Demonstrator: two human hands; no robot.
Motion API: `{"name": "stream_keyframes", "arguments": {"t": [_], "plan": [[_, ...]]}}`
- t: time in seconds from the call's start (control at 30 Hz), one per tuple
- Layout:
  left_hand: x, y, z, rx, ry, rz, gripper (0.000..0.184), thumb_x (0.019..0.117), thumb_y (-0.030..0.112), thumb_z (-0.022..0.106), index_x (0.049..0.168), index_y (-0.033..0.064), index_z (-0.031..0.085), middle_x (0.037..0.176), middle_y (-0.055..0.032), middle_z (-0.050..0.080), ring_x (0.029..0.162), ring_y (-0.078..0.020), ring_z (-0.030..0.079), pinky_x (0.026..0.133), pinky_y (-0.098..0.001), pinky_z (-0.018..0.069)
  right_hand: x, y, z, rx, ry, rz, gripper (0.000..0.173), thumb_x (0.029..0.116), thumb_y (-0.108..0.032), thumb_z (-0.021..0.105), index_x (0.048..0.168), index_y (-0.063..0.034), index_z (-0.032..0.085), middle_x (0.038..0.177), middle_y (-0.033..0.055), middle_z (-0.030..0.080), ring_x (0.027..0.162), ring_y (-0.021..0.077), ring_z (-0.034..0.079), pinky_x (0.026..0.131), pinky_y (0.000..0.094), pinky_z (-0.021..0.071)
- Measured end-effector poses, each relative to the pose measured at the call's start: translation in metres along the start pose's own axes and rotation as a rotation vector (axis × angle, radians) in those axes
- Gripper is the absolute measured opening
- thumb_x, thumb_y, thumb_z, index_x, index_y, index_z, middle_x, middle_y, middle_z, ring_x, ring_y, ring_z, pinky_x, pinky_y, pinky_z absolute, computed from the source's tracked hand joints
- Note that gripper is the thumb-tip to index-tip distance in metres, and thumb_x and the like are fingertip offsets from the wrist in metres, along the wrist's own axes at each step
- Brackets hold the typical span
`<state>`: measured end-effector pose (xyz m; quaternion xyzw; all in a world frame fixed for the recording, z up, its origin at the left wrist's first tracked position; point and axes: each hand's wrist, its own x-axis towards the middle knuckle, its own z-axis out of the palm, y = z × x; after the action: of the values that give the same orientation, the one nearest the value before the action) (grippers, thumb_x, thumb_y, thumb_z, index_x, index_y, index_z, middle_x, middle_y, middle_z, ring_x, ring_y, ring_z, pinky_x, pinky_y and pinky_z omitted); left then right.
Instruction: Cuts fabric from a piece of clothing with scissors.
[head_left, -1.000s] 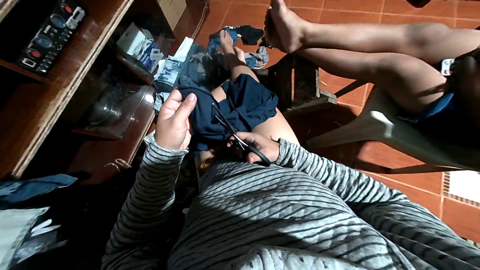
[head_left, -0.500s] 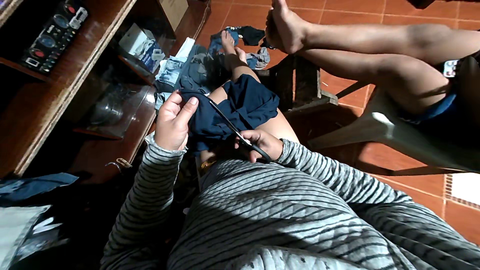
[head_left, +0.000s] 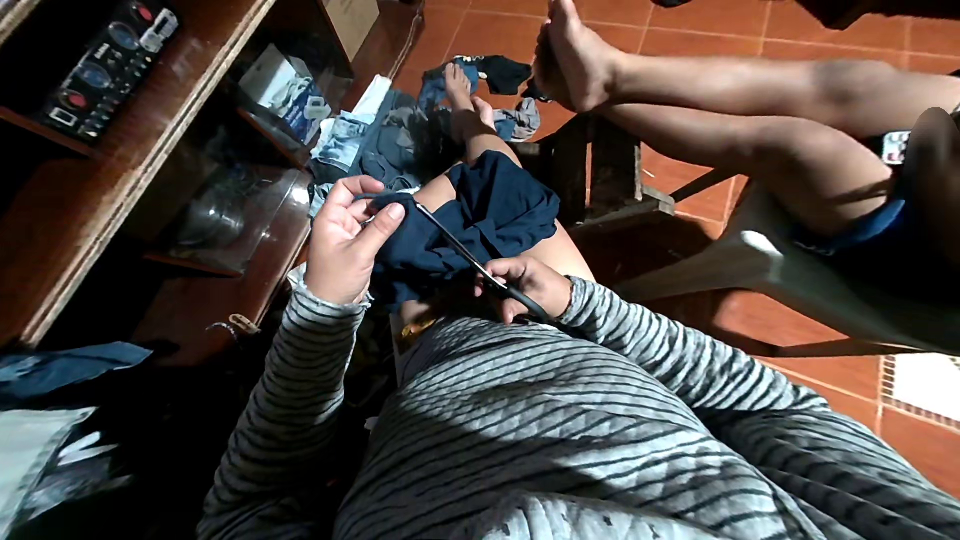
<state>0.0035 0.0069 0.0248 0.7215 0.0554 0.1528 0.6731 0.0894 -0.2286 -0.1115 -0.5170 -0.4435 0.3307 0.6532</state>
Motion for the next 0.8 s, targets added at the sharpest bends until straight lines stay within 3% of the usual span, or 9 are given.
{"name": "stream_keyframes", "arguments": {"t": [0.2, 0.43, 0.6, 0.8], "plan": [[0.001, -0.001, -0.005, -0.01, 0.049, -0.014, 0.02, 0.0963, -0.002, 0.06, 0.116, 0.005, 0.06, 0.092, 0.0034, 0.072, 0.086, -0.0068, 0.071, 0.082, -0.0281, 0.0611, -0.011, 0.003, -0.004, -0.002, -0.021, 0.017, 0.051, 0.0837, -0.053, 0.079, 0.105, -0.008, 0.069, 0.094, -0.0119, 0.066, 0.074, -0.0103, 0.054, 0.063, 0.0108, 0.0448], [-0.001, -0.004, 0.003, -0.019, 0.012, -0.034, 0.034, 0.0925, -0.004, 0.063, 0.121, 0.0088, 0.05, 0.091, 0.0033, 0.072, 0.083, -0.0068, 0.071, 0.08, -0.0266, 0.061, -0.004, -0.003, 0.0, 0.091, -0.042, 0.033, 0.058, 0.0821, -0.058, 0.078, 0.11, -0.0087, 0.067, 0.09, -0.0114, 0.065, 0.071, -0.0073, 0.056, 0.061, 0.0128, 0.0466], [-0.001, -0.003, 0.004, -0.015, 0.008, -0.039, 0.038, 0.092, -0.006, 0.063, 0.122, 0.0106, 0.047, 0.089, 0.0036, 0.072, 0.08, -0.0073, 0.072, 0.079, -0.0268, 0.0616, 0.001, -0.004, 0.002, 0.023, -0.004, 0.022, 0.05, 0.0813, -0.052, 0.081, 0.102, -0.0088, 0.069, 0.088, -0.0138, 0.065, 0.071, -0.01, 0.054, 0.061, 0.0108, 0.0446], [-0.001, -0.002, 0.001, -0.031, 0.038, -0.015, 0.041, 0.0905, -0.008, 0.064, 0.122, 0.0121, 0.045, 0.088, 0.0048, 0.072, 0.079, -0.0066, 0.071, 0.077, -0.0253, 0.0613, -0.008, 0.001, 0.0, -0.008, -0.014, 0.03, 0.052, 0.0835, -0.053, 0.079, 0.104, -0.0064, 0.069, 0.09, -0.0117, 0.066, 0.071, -0.0101, 0.053, 0.06, 0.0105, 0.0433]]}}
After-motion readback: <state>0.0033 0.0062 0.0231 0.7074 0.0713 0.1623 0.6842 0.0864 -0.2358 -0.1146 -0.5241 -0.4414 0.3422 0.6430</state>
